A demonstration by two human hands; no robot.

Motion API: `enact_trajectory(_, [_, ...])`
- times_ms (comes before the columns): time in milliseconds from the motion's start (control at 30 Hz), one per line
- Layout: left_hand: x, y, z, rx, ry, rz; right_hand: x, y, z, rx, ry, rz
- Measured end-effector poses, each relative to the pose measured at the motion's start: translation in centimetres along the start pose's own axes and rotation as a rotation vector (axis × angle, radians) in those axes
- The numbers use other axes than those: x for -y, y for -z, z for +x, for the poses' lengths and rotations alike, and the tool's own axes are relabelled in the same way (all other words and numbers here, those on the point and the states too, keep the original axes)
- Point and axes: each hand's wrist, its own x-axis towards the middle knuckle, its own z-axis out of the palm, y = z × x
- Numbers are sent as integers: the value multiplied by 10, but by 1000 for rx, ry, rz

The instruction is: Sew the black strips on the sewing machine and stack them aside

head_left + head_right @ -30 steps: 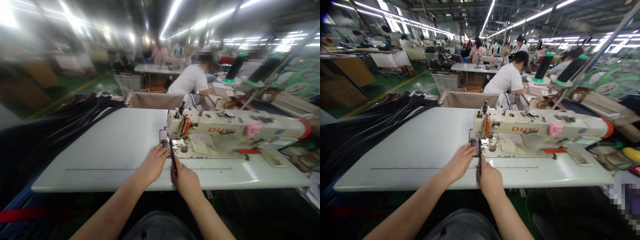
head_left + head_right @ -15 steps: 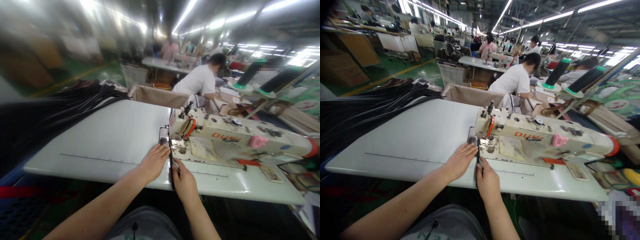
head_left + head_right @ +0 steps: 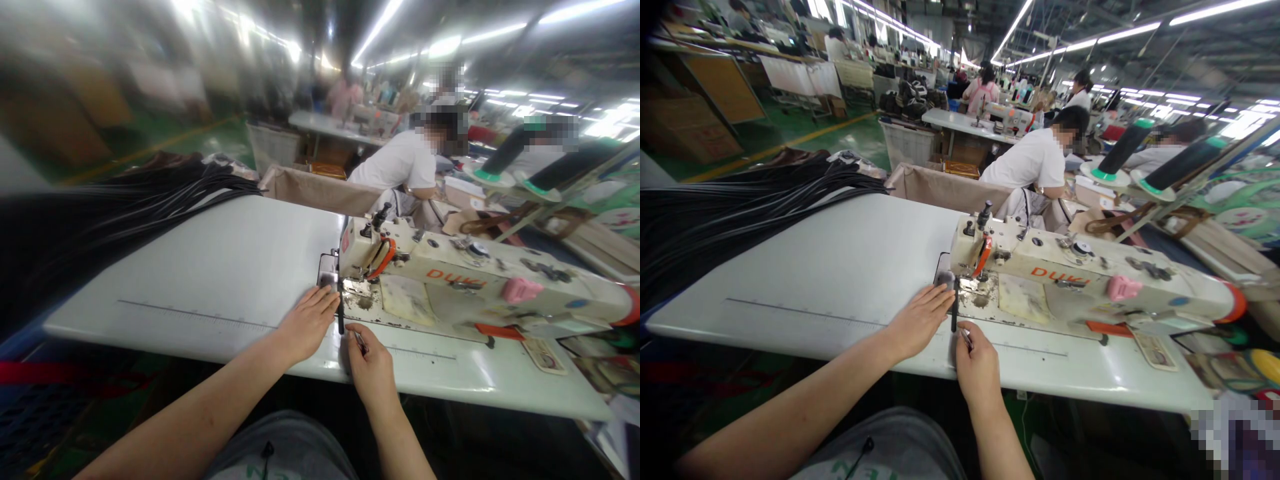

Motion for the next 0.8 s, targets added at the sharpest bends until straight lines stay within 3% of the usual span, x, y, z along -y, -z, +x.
enact_trajectory(433, [3,1,0,-15,-19,14,-15,-6,0,-53,74,56])
enact_trajectory(800, [12,6,19,106,70,-46,-13,-6,-1,-55,102,71])
